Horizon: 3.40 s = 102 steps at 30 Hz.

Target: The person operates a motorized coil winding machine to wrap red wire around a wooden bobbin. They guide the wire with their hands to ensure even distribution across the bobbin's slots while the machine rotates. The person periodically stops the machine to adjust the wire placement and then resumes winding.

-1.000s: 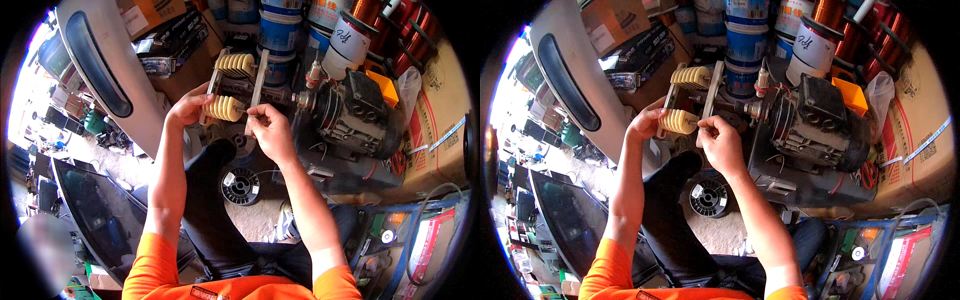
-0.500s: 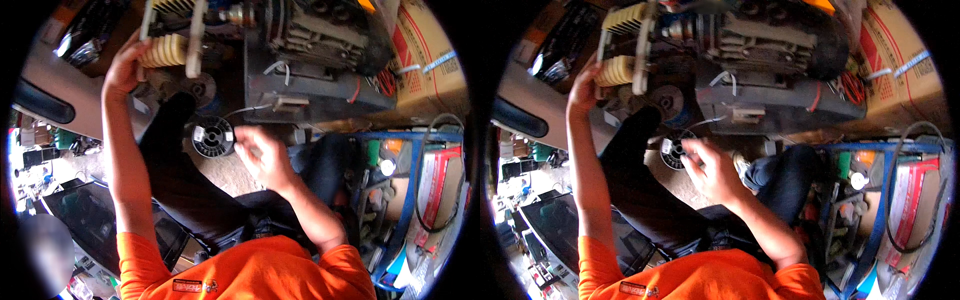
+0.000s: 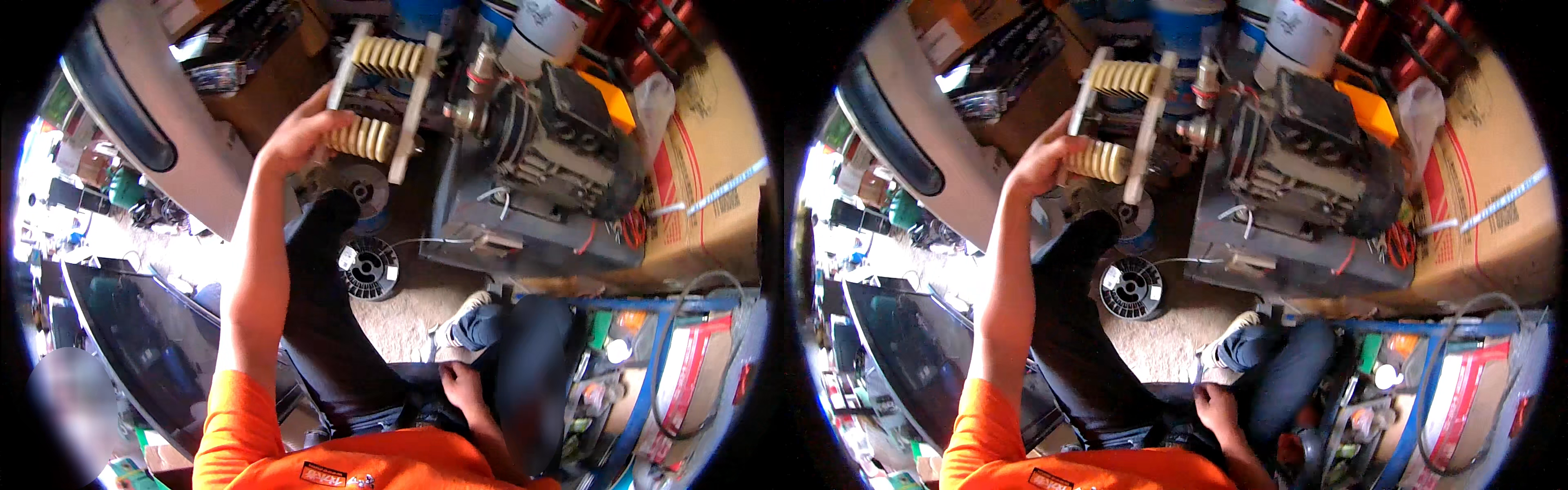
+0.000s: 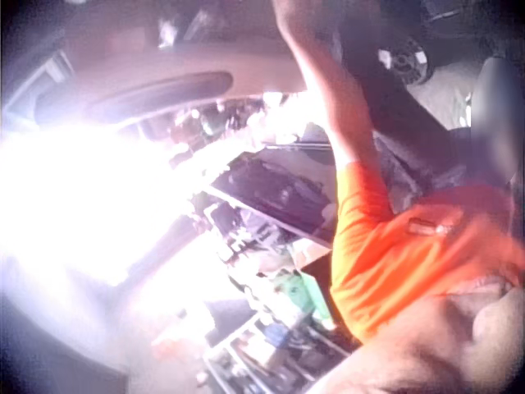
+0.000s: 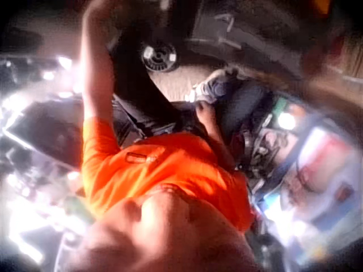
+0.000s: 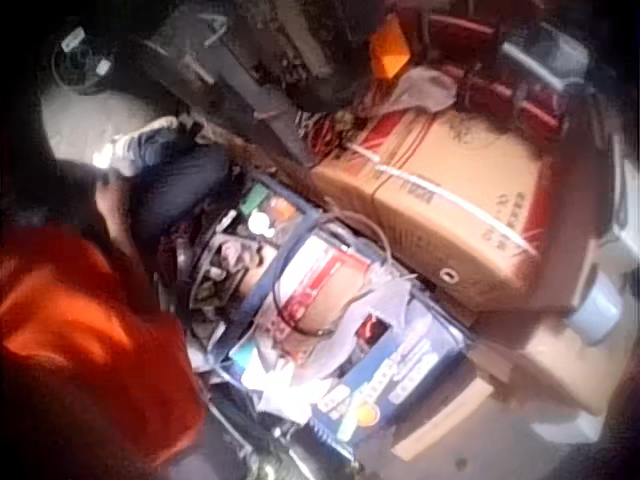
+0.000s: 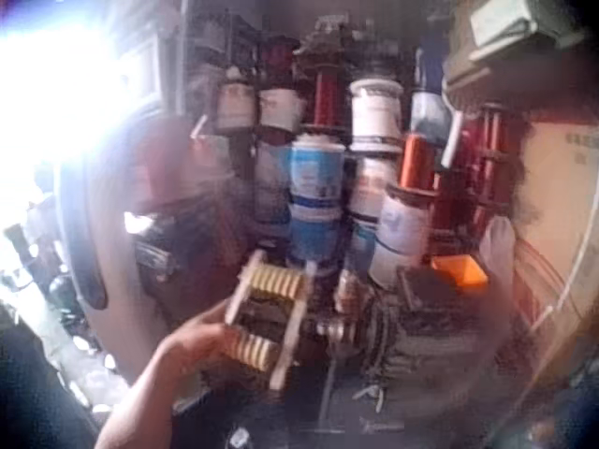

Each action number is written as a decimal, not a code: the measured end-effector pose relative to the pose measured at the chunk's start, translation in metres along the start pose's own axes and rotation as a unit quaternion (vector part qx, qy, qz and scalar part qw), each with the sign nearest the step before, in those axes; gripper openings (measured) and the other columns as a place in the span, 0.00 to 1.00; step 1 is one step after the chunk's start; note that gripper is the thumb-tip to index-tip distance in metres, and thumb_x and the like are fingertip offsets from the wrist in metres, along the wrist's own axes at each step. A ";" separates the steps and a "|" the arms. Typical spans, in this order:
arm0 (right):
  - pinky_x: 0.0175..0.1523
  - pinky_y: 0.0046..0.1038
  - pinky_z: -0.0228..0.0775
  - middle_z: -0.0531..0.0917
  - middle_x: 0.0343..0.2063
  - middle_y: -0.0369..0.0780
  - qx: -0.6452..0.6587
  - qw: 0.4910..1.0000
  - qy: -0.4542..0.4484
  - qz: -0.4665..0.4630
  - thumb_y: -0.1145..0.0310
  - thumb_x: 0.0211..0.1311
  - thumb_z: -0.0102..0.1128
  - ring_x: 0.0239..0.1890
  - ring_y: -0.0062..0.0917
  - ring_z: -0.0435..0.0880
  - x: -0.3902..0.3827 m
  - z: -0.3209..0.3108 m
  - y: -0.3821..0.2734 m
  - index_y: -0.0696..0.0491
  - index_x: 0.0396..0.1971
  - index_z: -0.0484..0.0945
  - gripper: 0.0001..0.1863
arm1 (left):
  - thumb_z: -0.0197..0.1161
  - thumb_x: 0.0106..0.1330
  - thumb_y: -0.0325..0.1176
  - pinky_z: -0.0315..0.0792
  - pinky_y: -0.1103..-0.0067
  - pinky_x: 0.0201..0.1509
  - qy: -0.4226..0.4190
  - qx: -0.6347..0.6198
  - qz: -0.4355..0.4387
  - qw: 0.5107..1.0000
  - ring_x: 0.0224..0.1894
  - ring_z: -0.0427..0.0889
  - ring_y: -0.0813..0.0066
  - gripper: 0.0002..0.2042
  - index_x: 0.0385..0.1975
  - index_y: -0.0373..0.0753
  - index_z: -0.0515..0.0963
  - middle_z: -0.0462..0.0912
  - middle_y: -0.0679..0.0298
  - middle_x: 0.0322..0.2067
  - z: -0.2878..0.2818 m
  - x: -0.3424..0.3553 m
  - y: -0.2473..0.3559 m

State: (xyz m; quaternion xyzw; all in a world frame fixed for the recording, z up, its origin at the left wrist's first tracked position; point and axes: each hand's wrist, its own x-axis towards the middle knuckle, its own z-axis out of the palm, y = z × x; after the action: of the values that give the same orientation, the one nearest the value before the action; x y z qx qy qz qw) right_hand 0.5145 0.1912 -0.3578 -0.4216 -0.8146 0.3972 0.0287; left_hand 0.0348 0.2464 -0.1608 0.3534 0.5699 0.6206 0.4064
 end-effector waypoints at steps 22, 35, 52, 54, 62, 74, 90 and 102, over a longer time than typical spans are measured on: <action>0.43 0.38 0.72 0.82 0.31 0.48 0.056 0.992 -0.105 0.040 0.58 0.58 0.56 0.37 0.44 0.81 0.026 0.009 -0.008 0.55 0.32 0.80 0.15 | 0.61 0.53 0.42 0.62 0.86 0.19 0.056 0.070 0.017 0.996 0.22 0.70 0.82 0.38 0.65 0.45 0.56 0.75 0.64 0.30 0.001 -0.009 -0.008; 0.44 0.37 0.72 0.82 0.32 0.46 0.009 0.991 -0.116 0.071 0.57 0.57 0.56 0.37 0.41 0.81 0.028 0.001 -0.028 0.51 0.34 0.81 0.14 | 0.60 0.55 0.38 0.68 0.78 0.52 0.031 0.055 0.004 0.998 0.46 0.72 0.75 0.37 0.66 0.40 0.53 0.72 0.61 0.47 0.007 -0.013 0.001; 0.43 0.38 0.72 0.82 0.33 0.44 0.000 0.989 -0.129 0.072 0.56 0.58 0.54 0.38 0.41 0.81 0.027 -0.003 -0.031 0.49 0.34 0.80 0.14 | 0.62 0.53 0.38 0.68 0.79 0.49 0.032 0.036 0.013 0.999 0.47 0.71 0.76 0.39 0.66 0.41 0.52 0.71 0.62 0.51 0.008 -0.013 -0.003; 0.43 0.38 0.72 0.82 0.33 0.44 0.000 0.989 -0.129 0.075 0.56 0.58 0.54 0.38 0.41 0.81 0.026 -0.003 -0.030 0.49 0.35 0.80 0.14 | 0.62 0.53 0.38 0.69 0.79 0.48 0.037 0.052 -0.013 0.998 0.46 0.71 0.76 0.39 0.66 0.41 0.52 0.71 0.62 0.50 0.010 -0.015 0.002; 0.43 0.37 0.72 0.83 0.32 0.43 0.006 0.987 -0.138 0.080 0.55 0.57 0.55 0.38 0.41 0.81 0.027 0.001 -0.027 0.48 0.35 0.80 0.14 | 0.63 0.51 0.41 0.66 0.77 0.54 0.045 0.044 0.018 0.998 0.50 0.71 0.72 0.40 0.66 0.40 0.54 0.72 0.59 0.51 0.016 -0.014 0.001; 0.33 0.26 0.70 0.80 0.22 0.44 0.130 0.988 -0.074 -0.026 0.72 0.56 0.60 0.27 0.25 0.80 0.062 -0.067 -0.098 0.60 0.32 0.79 0.07 | 0.63 0.52 0.42 0.57 0.75 0.63 0.058 0.098 0.040 0.993 0.57 0.66 0.69 0.41 0.66 0.39 0.53 0.67 0.57 0.57 0.013 -0.008 -0.010; 0.44 0.33 0.74 0.81 0.36 0.51 -0.469 0.833 -0.009 -0.292 0.51 0.37 0.69 0.39 0.40 0.82 0.312 -0.208 -0.412 0.62 0.42 0.76 0.34 | 0.65 0.50 0.43 0.67 0.82 0.26 0.035 0.082 0.001 0.996 0.30 0.75 0.78 0.43 0.67 0.43 0.52 0.77 0.62 0.33 0.014 -0.017 0.003; 0.38 0.31 0.73 0.82 0.29 0.50 -0.392 0.871 -0.068 -0.289 0.62 0.37 0.63 0.32 0.37 0.82 0.346 -0.206 -0.404 0.63 0.34 0.78 0.23 | 0.68 0.47 0.46 0.69 0.78 0.44 0.041 0.048 0.067 0.996 0.45 0.73 0.71 0.46 0.67 0.42 0.52 0.75 0.56 0.47 0.011 -0.009 -0.012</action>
State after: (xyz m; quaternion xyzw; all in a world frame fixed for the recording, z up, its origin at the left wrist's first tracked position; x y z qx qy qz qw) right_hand 0.1023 0.4318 -0.0455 -0.1159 -0.9888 0.0467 -0.0813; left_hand 0.0496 0.2436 -0.1712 0.3843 0.5899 0.6326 0.3226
